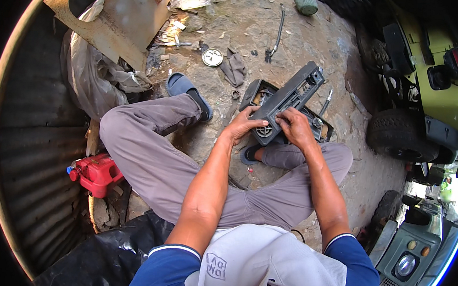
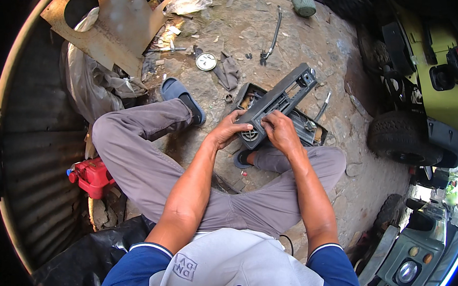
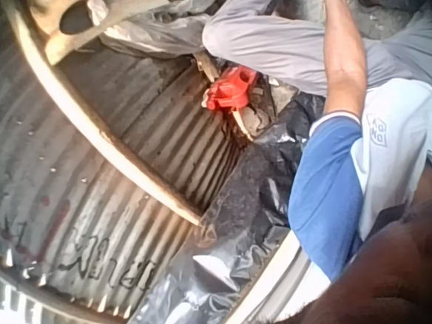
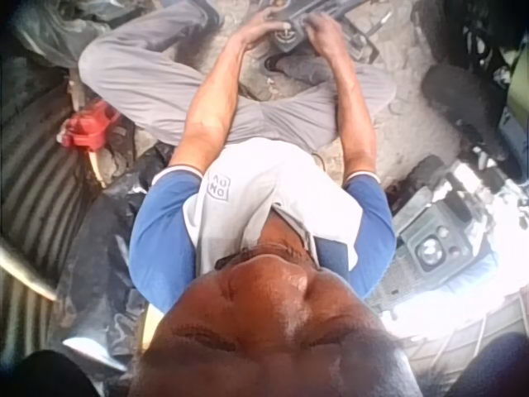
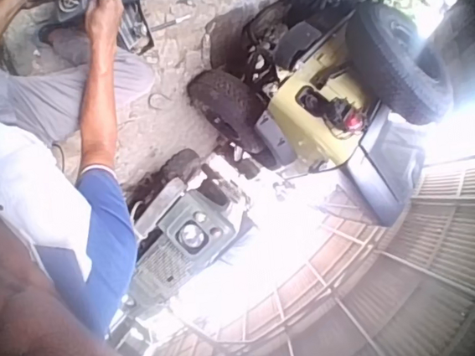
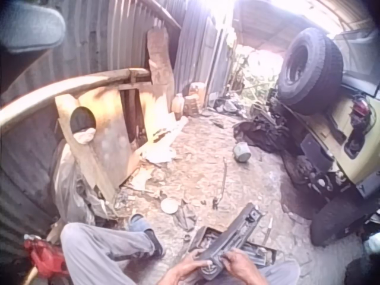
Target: The person sits on the ground and uses a wrench to tighten or remove a small bolt on the front panel of a car air conditioning control or vent assembly, then handles a small connector piece.
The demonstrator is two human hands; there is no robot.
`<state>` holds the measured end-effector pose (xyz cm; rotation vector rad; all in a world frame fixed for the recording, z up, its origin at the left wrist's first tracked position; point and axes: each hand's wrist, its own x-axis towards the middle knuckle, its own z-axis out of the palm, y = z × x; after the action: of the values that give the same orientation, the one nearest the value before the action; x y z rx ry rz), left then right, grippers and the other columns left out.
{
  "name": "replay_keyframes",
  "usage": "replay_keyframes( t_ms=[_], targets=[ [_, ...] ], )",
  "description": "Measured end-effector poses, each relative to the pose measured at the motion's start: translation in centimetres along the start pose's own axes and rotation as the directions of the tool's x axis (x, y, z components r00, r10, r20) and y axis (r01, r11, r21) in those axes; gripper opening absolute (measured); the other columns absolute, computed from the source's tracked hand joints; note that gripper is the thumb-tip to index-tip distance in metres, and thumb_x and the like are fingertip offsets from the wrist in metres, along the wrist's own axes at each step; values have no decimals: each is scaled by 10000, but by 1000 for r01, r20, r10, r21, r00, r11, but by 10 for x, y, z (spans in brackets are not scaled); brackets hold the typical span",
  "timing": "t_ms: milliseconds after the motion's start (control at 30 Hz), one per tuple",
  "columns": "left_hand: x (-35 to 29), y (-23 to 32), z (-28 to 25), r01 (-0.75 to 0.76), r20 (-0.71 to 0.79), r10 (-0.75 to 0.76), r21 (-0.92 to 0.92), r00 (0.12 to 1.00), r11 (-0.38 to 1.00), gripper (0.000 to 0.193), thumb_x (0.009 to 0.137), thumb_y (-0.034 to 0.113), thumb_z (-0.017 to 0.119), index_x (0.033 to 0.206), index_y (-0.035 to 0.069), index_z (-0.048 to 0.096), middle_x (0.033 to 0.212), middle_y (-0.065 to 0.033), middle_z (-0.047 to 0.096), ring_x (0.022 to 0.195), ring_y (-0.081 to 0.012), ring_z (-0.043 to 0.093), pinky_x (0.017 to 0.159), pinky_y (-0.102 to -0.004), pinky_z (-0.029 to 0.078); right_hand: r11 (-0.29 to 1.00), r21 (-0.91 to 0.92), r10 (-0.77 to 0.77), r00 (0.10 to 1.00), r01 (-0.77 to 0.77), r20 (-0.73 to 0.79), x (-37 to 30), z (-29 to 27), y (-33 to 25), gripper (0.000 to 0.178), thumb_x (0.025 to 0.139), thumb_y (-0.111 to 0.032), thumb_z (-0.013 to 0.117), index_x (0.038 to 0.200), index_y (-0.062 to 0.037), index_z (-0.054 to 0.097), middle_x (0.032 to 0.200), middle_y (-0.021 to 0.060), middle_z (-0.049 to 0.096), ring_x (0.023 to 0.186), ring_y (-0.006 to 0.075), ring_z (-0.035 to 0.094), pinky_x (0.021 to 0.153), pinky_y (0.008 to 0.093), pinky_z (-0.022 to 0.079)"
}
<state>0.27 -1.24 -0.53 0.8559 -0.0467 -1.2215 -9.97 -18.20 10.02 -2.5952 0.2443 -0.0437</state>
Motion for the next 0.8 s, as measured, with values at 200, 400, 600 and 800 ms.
replay_keyframes(
  t_ms=[200,400,600,800],
  targets=[
    [0,0,-2,20,23,-20,-7,1000,1000,753,806,74,836,1426,-26,421,1250,-139,606,1139,-188,633,976,-319,536,987,-147,-54,997,62,58,0,-8,-10,153,893,-69,685,1032,-12,715,914,172,622,855,382,637,765,443,519],
    [-3,3,2,22,-11,-23,-30,1000,999,749,765,106,873,1392,-17,482,1205,-128,638,1087,-184,653,942,-313,537,999,-37,22,1000,-22,8,1,-5,-8,156,892,-64,690,1037,-12,716,910,169,634,870,373,654,771,427,523],
    [-2,1,0,9,-4,-9,-31,1000,999,747,766,108,871,1392,-18,482,1204,-129,638,1085,-182,654,938,-309,539,999,-45,-23,999,25,46,3,-7,-5,165,892,-64,692,1043,0,710,906,163,641,870,357,662,780,407,528],
    [-1,0,0,19,-11,-20,-53,1000,998,732,769,100,867,1385,-20,488,1203,-126,638,1083,-181,654,934,-308,544,969,-193,-148,988,154,46,0,-3,-5,113,904,-53,654,1001,-3,683,884,154,587,866,355,625,763,443,518]
  ],
)
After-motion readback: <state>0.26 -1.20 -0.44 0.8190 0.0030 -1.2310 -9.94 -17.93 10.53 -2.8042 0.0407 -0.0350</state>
